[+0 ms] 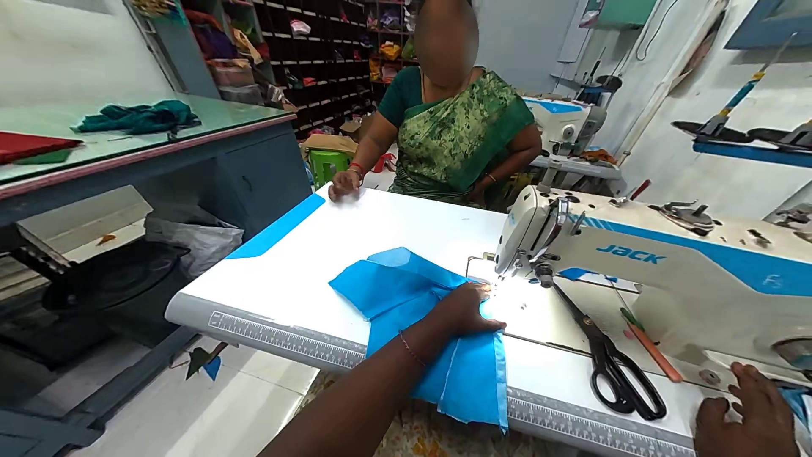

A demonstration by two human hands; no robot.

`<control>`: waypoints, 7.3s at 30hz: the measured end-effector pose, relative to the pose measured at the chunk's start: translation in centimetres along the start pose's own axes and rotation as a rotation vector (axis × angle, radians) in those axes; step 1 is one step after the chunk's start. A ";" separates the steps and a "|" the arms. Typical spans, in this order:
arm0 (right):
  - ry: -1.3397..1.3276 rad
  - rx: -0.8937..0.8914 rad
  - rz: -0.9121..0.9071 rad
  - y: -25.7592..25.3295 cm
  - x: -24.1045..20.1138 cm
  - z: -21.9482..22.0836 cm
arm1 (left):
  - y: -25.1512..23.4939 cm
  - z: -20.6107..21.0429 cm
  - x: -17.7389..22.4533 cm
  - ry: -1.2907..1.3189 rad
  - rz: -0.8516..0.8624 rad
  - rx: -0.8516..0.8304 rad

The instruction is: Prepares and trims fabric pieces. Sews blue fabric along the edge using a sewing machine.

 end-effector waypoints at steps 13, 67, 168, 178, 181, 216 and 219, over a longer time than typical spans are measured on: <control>0.001 0.029 0.029 0.1 0.3 0.4 | -0.5 -1.4 1.0 -0.200 -0.133 -0.176; 0.112 -0.247 -0.385 -5.8 -10.3 1.6 | 2.5 0.5 0.7 -0.158 -0.034 -0.013; -0.607 -1.126 0.292 3.3 -21.2 2.8 | 6.1 4.0 5.7 1.026 -0.682 0.212; -0.408 -0.868 0.245 0.9 -21.9 1.9 | 6.3 2.6 5.2 1.070 -0.648 0.344; -0.377 -0.895 0.257 0.6 -22.3 2.5 | 5.5 1.8 5.7 1.112 -0.705 0.395; -0.418 -1.163 0.181 1.1 -22.5 3.6 | 4.2 1.5 5.1 0.964 -0.714 0.335; -0.444 -1.170 0.185 0.8 -21.9 3.4 | 4.5 1.1 5.8 0.969 -0.732 0.328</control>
Point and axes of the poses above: each hand's wrist, its own y-axis away from the middle knuckle, its own z-axis out of the palm, x = y × z, the point moved 3 cm from there along -y, towards the middle knuckle, and after that the axes turned 10 degrees about y, right-handed, at the moved point
